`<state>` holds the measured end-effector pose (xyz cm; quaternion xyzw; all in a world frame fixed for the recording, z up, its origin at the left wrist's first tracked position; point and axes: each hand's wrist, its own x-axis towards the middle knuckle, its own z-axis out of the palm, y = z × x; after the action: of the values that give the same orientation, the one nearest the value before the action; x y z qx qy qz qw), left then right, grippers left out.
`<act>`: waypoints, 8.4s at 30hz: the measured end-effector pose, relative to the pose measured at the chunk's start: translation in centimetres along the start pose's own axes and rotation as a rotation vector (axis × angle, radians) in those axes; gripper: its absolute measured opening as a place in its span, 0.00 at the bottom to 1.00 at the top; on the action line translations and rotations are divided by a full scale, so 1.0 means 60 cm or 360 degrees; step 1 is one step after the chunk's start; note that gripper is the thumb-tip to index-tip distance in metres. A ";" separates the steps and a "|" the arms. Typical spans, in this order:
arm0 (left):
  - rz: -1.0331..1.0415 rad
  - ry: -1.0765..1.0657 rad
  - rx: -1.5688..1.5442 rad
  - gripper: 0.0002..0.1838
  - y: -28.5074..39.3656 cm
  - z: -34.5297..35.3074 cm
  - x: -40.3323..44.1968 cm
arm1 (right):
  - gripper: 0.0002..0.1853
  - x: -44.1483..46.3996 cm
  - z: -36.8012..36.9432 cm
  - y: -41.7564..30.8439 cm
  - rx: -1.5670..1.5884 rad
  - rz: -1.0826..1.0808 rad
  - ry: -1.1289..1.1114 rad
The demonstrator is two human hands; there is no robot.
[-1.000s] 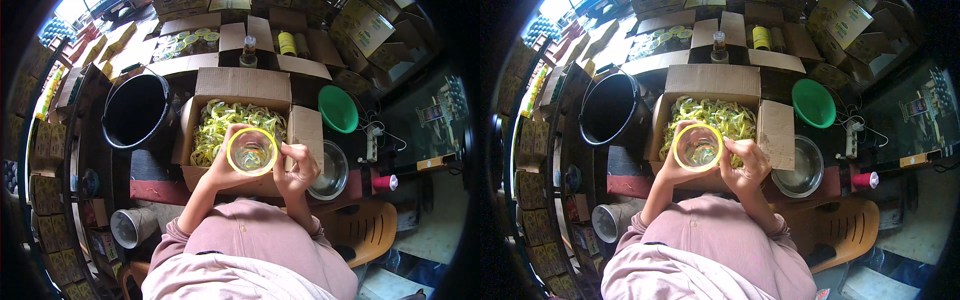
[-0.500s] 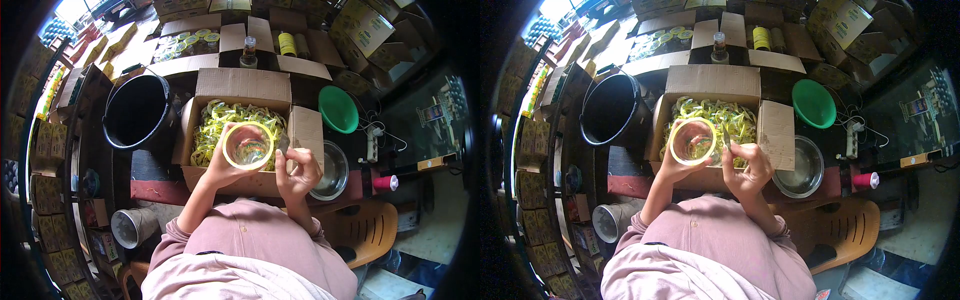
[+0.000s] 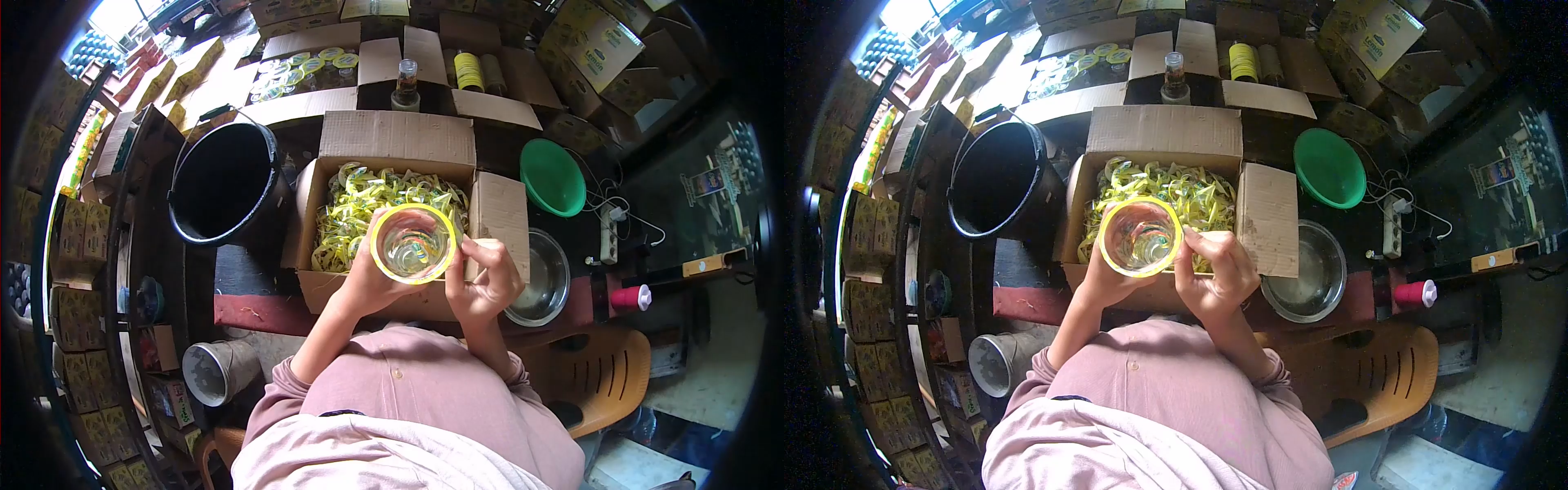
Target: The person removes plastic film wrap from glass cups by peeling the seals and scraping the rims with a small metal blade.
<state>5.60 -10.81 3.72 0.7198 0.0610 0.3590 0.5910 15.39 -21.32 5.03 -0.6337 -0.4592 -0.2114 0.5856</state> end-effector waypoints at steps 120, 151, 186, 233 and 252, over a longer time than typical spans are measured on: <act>0.0007 -0.0335 -0.0193 0.35 0.000 -0.020 0.002 | 0.10 -0.009 -0.005 0.000 0.0175 0.0082 -0.0084; -0.0045 -0.0063 -0.0265 0.38 -0.015 -0.002 -0.003 | 0.09 -0.002 0.002 0.004 0.0133 0.0196 0.0011; -0.0116 -0.0044 -0.0739 0.38 -0.054 -0.003 -0.012 | 0.08 -0.005 0.012 -0.009 0.0142 0.0227 -0.0065; -0.0154 -0.0200 -0.0505 0.40 -0.029 -0.013 0.001 | 0.09 -0.006 0.003 0.010 0.0094 0.0212 0.0008; -0.0044 -0.0313 -0.0120 0.40 -0.039 -0.016 -0.005 | 0.10 -0.004 0.005 0.014 0.0159 0.0156 -0.0087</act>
<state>5.60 -9.50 1.55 0.7279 -0.0009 0.2806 0.6256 15.90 -21.03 4.30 -0.6309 -0.4534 -0.1419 0.6134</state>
